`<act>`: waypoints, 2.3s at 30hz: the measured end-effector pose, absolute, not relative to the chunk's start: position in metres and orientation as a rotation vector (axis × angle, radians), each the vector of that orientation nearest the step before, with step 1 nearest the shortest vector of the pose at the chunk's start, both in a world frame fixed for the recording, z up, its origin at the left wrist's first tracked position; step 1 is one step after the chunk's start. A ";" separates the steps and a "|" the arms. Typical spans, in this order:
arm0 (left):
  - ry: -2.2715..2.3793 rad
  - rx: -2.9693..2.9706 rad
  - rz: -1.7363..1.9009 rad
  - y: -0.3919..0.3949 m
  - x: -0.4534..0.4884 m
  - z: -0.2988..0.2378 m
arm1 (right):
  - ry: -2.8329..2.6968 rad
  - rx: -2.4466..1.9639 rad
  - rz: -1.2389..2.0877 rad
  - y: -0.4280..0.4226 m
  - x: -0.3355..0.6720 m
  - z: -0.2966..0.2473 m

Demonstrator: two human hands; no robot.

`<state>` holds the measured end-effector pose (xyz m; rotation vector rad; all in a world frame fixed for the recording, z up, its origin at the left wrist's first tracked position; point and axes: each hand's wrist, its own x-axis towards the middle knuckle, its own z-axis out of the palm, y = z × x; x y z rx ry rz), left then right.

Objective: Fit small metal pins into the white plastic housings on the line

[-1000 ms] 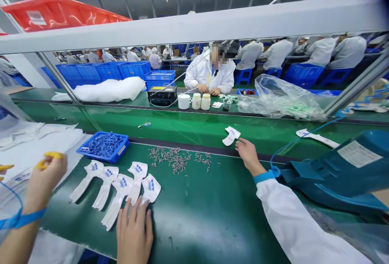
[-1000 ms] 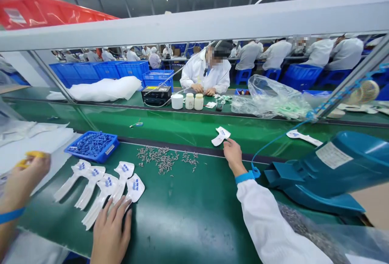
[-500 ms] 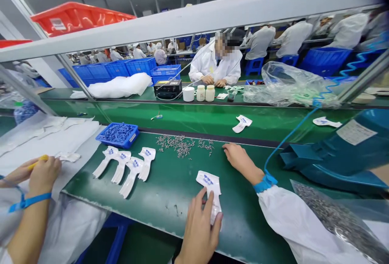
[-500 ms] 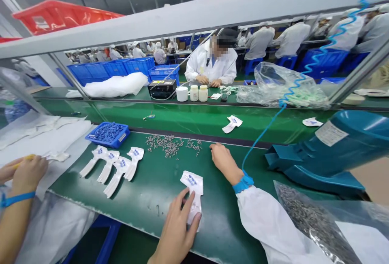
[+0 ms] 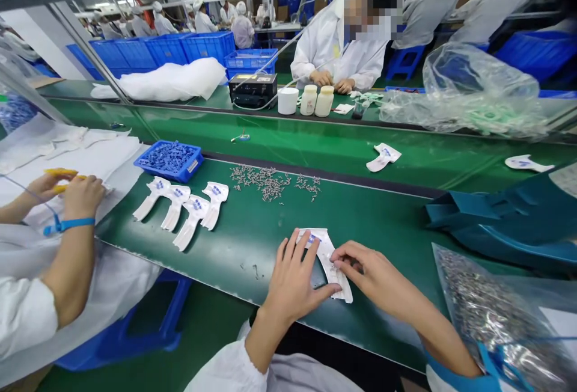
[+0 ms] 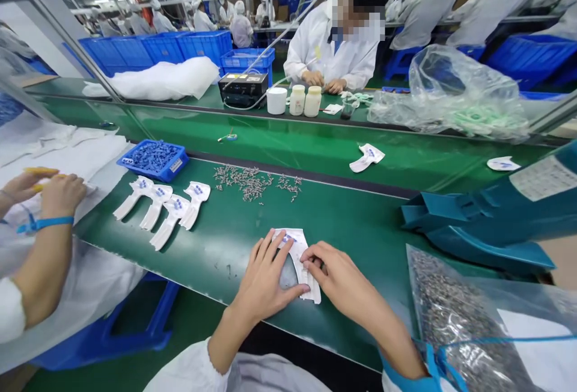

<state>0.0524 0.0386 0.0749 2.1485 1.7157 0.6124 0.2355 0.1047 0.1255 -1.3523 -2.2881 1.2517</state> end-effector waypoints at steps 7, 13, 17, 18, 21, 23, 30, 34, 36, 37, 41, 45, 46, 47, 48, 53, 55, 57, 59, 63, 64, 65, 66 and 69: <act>1.618 2.149 0.621 0.039 0.044 0.076 | -2.438 -1.335 1.268 0.096 0.229 0.122; 1.614 2.130 0.625 0.040 0.044 0.073 | -2.551 -1.358 1.177 0.105 0.225 0.118; 1.600 2.126 0.640 0.039 0.044 0.071 | -2.609 -1.352 1.205 0.107 0.228 0.119; 1.595 2.127 0.643 0.039 0.044 0.070 | -2.622 -1.342 1.213 0.107 0.228 0.119; 1.592 2.130 0.644 0.040 0.043 0.070 | -2.648 -1.355 1.184 0.106 0.227 0.118; 1.594 2.127 0.644 0.040 0.043 0.070 | -2.663 -1.391 1.123 0.105 0.226 0.117; 1.594 2.118 0.626 0.041 0.043 0.072 | -2.738 -1.455 0.973 0.105 0.223 0.118; 1.597 2.112 0.630 0.042 0.043 0.072 | -2.794 -1.506 0.908 0.106 0.218 0.123; 1.596 2.105 0.631 0.043 0.043 0.072 | -2.826 -1.547 0.870 0.107 0.216 0.126; 1.596 2.103 0.631 0.043 0.043 0.072 | -2.838 -1.569 0.856 0.107 0.215 0.127; 1.593 2.103 0.620 0.043 0.043 0.072 | -2.846 -1.652 0.835 0.106 0.210 0.132; 1.593 2.107 0.613 0.042 0.043 0.073 | -2.814 -1.718 0.872 0.107 0.208 0.133; 1.592 2.105 0.616 0.042 0.043 0.073 | -2.803 -1.714 0.898 0.108 0.209 0.133; 1.592 2.103 0.620 0.042 0.043 0.072 | -2.787 -1.707 0.936 0.109 0.210 0.133; 1.591 2.101 0.625 0.042 0.043 0.072 | -2.762 -1.702 0.976 0.111 0.211 0.132; 1.583 2.098 0.629 0.042 0.043 0.071 | -2.630 -1.732 1.114 0.117 0.218 0.121; 1.581 2.100 0.630 0.042 0.043 0.071 | -2.632 -1.728 1.120 0.120 0.219 0.117; 1.585 2.096 0.636 0.042 0.042 0.071 | -2.646 -1.706 1.116 0.123 0.222 0.118; 1.587 2.088 0.644 0.043 0.042 0.072 | -2.655 -1.643 1.186 0.128 0.226 0.125; 1.573 2.095 0.640 0.043 0.041 0.072 | -2.564 -1.544 1.202 0.148 0.220 0.148; 1.576 2.097 0.638 0.043 0.041 0.073 | -2.554 -1.516 1.096 0.154 0.213 0.151; 1.584 2.098 0.637 0.043 0.041 0.073 | -2.565 -1.468 0.975 0.161 0.204 0.153; 1.594 2.098 0.635 0.043 0.041 0.074 | -2.599 -1.403 0.864 0.168 0.192 0.152; 1.609 2.097 0.607 0.043 0.041 0.076 | -2.732 -1.266 0.695 0.185 0.152 0.142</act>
